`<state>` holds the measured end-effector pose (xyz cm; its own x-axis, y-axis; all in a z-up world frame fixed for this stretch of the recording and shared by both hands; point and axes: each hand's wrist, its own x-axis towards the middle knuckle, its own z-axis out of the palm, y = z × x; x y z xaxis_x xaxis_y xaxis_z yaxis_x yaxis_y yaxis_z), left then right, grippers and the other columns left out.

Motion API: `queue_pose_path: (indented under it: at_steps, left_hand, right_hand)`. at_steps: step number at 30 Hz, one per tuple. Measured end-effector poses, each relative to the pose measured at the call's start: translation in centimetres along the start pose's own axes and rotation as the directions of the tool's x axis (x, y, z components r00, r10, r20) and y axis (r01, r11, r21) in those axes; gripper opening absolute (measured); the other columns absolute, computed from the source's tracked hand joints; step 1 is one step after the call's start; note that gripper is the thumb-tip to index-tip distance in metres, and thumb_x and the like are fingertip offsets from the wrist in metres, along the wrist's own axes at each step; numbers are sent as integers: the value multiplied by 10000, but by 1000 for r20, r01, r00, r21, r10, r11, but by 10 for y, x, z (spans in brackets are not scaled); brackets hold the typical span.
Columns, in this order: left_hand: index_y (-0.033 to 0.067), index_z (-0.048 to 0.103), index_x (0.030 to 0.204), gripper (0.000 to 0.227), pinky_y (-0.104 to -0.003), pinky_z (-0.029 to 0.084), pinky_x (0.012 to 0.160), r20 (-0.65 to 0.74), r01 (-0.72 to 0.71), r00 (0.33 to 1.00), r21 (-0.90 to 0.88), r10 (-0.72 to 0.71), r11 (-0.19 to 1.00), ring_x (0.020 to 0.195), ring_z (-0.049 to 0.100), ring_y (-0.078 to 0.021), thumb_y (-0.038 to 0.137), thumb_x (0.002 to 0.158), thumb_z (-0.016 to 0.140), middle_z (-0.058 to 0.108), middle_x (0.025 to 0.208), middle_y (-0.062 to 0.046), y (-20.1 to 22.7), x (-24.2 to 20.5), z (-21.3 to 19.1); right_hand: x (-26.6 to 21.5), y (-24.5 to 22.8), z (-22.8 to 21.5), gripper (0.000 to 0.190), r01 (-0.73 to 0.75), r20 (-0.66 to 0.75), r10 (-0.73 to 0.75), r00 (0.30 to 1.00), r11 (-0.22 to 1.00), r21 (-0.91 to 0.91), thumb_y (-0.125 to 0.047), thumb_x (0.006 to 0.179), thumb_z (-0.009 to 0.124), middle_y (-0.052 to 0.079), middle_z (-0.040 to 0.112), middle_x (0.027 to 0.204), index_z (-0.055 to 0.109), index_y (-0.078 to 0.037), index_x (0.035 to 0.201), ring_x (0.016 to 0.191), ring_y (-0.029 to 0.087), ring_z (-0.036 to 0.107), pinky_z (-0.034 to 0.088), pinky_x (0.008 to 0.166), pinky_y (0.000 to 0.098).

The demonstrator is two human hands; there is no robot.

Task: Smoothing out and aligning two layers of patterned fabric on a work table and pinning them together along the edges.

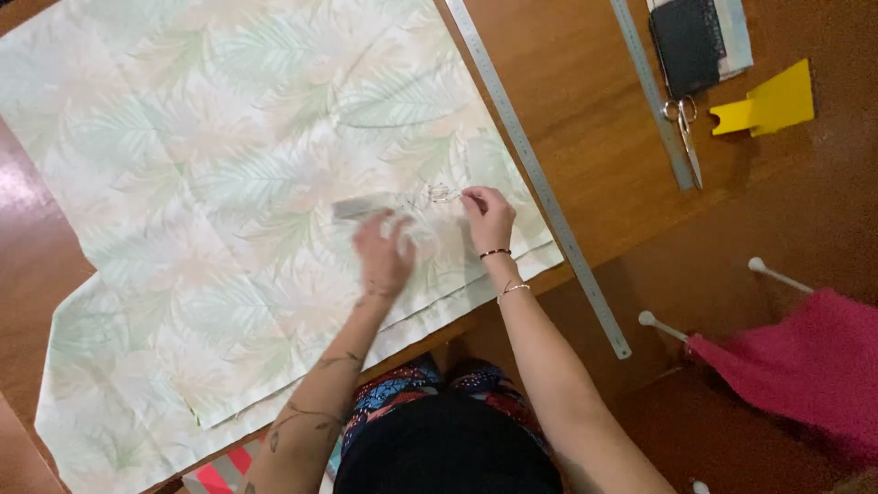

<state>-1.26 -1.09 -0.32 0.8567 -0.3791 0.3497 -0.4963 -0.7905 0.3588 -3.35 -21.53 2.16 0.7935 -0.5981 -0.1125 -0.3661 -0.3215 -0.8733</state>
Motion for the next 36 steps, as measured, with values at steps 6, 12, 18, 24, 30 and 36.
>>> queue_pose_path:
  at_steps: [6, 12, 18, 24, 30, 36]
  left_hand:
    - [245, 661, 1041, 285, -405, 493, 901, 281, -173, 911, -406, 302, 897, 1122, 610, -268, 119, 785, 659, 604, 1145, -23, 62, -38, 56]
    - [176, 666, 1115, 289, -403, 498, 968, 286, -278, 858, -438, 426, 855, 1185, 601, -286, 79, 846, 620, 620, 1188, -58, 109, 0, 96]
    - [134, 669, 1151, 269, -425, 467, 1031, 258, -526, 716, -412, 649, 744, 1233, 560, -288, 97, 892, 607, 606, 1217, -74, 139, 26, 127]
    - [163, 645, 1212, 225, -427, 435, 1055, 117, -618, 691, -416, 713, 667, 1242, 548, -277, 213, 1004, 574, 590, 1260, -70, 129, 26, 127]
    - [183, 615, 1311, 332, -419, 409, 1109, 144, -631, 689, -364, 710, 685, 1284, 520, -264, 267, 990, 629, 580, 1316, -65, 125, 18, 135]
    - [23, 634, 1269, 463, -424, 400, 1165, 136, -556, 750, -401, 647, 728, 1295, 532, -352, 199, 869, 785, 585, 1323, -200, 138, 26, 121]
  right_hand:
    - [-20, 36, -31, 71, -54, -85, 49, 995, 997, -58, -125, 897, 736, 27, 705, 813, 740, -164, 956, 783, 215, 718, 597, 740, 344]
    - [-54, 66, -87, 158, -296, -244, 374, 895, 906, 303, -108, 946, 665, 64, 693, 920, 724, -118, 1093, 804, 148, 685, 606, 758, 302]
    - [-68, 88, -122, 181, -280, -332, 523, 785, 777, 563, -58, 989, 608, 89, 613, 963, 660, -18, 1157, 859, 114, 682, 626, 792, 204]
    - [-68, 93, -121, 197, -262, -344, 408, 846, 879, 397, -60, 957, 693, 118, 652, 965, 685, -52, 1154, 866, 158, 704, 629, 790, 260]
    - [-61, 87, -119, 208, -189, -386, 254, 887, 962, 198, -58, 933, 717, 99, 646, 960, 661, -87, 1131, 870, 186, 681, 611, 780, 316]
    - [-53, 77, -129, 93, -95, -235, 65, 970, 988, -119, -163, 998, 673, 69, 657, 956, 724, -124, 1066, 919, 237, 694, 604, 788, 336]
